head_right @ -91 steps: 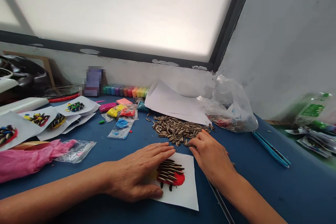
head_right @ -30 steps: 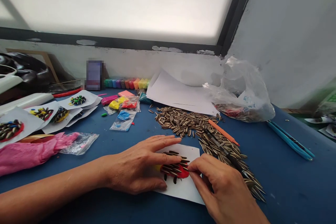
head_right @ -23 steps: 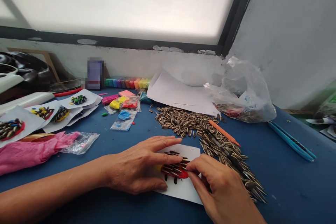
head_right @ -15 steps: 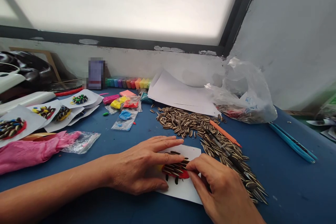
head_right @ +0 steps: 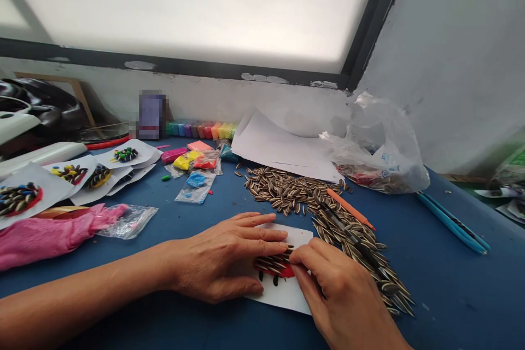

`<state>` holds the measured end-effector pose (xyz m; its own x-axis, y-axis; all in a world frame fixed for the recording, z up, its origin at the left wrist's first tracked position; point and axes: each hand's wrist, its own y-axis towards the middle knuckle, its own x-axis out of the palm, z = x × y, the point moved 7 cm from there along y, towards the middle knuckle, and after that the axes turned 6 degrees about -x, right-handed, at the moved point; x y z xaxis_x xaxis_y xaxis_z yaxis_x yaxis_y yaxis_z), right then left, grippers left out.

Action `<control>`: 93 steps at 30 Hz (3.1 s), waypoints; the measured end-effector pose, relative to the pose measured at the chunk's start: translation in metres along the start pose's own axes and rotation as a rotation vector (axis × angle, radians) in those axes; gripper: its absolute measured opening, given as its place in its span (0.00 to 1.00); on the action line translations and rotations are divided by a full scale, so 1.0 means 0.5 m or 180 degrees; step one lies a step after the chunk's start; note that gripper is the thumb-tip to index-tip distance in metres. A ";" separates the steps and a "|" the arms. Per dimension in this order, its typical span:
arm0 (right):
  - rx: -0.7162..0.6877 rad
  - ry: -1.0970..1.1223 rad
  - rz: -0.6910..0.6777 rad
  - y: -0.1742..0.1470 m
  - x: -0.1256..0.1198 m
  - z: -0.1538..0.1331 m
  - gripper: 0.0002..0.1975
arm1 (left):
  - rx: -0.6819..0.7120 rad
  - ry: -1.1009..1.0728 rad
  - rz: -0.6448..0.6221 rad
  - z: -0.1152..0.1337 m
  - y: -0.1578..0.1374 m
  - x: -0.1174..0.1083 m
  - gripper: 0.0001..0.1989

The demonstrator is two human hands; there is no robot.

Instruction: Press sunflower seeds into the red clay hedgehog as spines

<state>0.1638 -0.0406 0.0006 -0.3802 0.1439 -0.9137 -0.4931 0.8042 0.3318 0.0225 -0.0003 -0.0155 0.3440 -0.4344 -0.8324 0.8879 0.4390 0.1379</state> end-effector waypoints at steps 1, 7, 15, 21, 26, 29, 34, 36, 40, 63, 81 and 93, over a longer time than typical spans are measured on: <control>-0.0009 -0.0026 -0.0008 -0.001 0.000 0.000 0.09 | 0.0003 -0.0003 0.0010 0.001 0.000 -0.001 0.33; -0.0061 -0.0119 0.0023 -0.006 -0.001 -0.001 0.09 | -0.0071 0.0001 -0.0080 0.001 0.002 0.001 0.34; -0.0153 -0.0143 0.0034 -0.001 0.001 -0.012 0.10 | 0.0013 -0.0140 -0.0071 0.003 0.000 -0.001 0.34; -0.0272 -0.0271 -0.0024 0.009 0.009 -0.023 0.13 | -0.0026 -0.0147 -0.0072 0.003 0.001 0.000 0.34; -0.0270 -0.0377 -0.0035 0.007 0.011 -0.019 0.13 | -0.0038 -0.0075 -0.0113 0.002 0.001 0.002 0.34; -0.0229 -0.0414 -0.0099 0.001 0.013 -0.012 0.11 | -0.0010 -0.0034 -0.0067 0.004 0.000 0.000 0.34; -0.0039 -0.0569 0.0110 -0.003 -0.009 0.003 0.08 | -0.0161 -0.0041 0.0003 0.002 0.000 -0.004 0.39; 0.0032 -0.0660 0.0250 -0.003 -0.024 0.011 0.10 | -0.0262 -0.0072 -0.0026 0.000 0.000 -0.004 0.42; 0.0185 -0.0867 0.0489 0.000 -0.051 0.036 0.13 | -0.0384 -0.0056 -0.0066 -0.005 0.000 -0.003 0.45; -0.0248 -0.1287 -0.0839 0.153 0.025 0.104 0.11 | -0.0254 -0.0016 0.0049 -0.002 -0.002 -0.005 0.38; 0.0272 0.0596 -0.0254 -0.005 -0.030 0.004 0.09 | -0.0251 0.0043 0.0054 -0.007 -0.001 0.000 0.39; 0.0290 0.0415 -0.0099 -0.027 -0.010 0.016 0.06 | -0.0221 0.0011 0.0014 -0.002 0.001 -0.003 0.38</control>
<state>0.1786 -0.0474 -0.0009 -0.4671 0.0468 -0.8830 -0.4356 0.8568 0.2759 0.0220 0.0012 -0.0148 0.3468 -0.4297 -0.8337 0.8629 0.4945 0.1041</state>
